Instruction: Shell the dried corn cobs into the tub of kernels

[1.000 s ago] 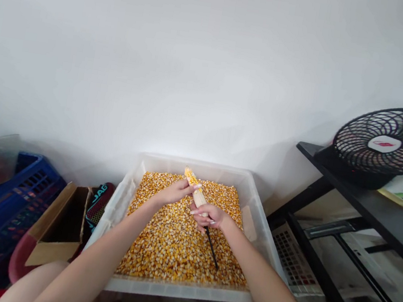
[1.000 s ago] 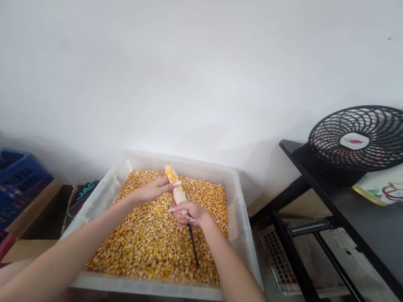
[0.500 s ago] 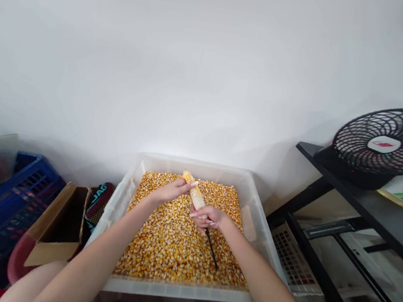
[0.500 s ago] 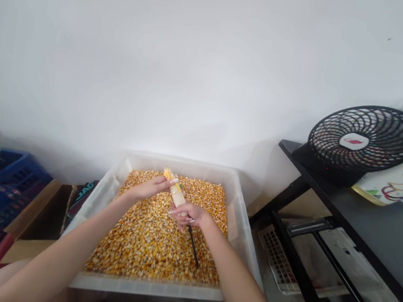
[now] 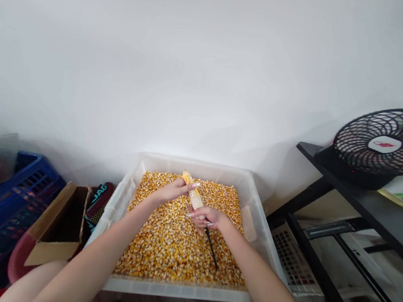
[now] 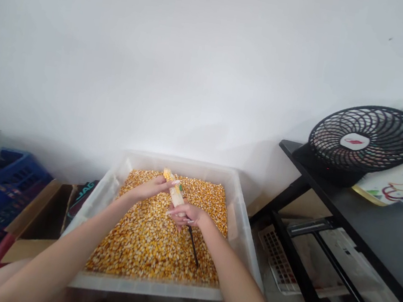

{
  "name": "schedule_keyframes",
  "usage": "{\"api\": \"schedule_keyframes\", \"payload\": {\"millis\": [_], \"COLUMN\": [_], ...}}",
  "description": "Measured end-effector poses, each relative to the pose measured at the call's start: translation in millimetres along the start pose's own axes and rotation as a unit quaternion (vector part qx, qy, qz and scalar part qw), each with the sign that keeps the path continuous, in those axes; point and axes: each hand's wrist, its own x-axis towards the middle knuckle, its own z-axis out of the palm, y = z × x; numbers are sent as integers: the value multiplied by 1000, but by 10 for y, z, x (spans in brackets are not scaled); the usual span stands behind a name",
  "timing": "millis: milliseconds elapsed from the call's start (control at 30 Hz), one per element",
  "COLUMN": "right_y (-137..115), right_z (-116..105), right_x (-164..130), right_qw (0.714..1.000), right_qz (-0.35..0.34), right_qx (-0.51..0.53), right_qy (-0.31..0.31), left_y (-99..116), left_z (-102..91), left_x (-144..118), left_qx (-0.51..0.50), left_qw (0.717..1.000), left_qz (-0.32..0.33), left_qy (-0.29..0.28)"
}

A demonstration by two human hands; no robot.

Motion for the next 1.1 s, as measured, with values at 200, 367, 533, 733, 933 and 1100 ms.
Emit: {"api": "schedule_keyframes", "payload": {"millis": [200, 367, 533, 733, 933, 1100], "right_y": [7, -7, -2, 2, 7, 27], "right_z": [-35, -34, -82, -109, 39, 215], "right_x": [-24, 11, -17, -20, 84, 228], "right_qw": [1000, 1000, 1000, 1000, 996, 963], "right_qz": [10, -5, 6, -3, -8, -39], "right_qx": [12, 4, 10, 4, -31, -89], "right_qy": [-23, -5, -27, 1, 80, 251], "left_y": [13, 37, 28, 10, -153, -172], "left_z": [-91, -31, -13, -70, 155, 242], "left_x": [-9, 13, 19, 10, 113, 113], "left_qx": [8, 9, -9, -30, -100, -159], "left_qw": [997, 1000, 1000, 999, 988, 970], "left_qz": [-21, -20, -27, -11, -1, 6], "left_qy": [-68, 10, 8, 3, 116, 183]}}
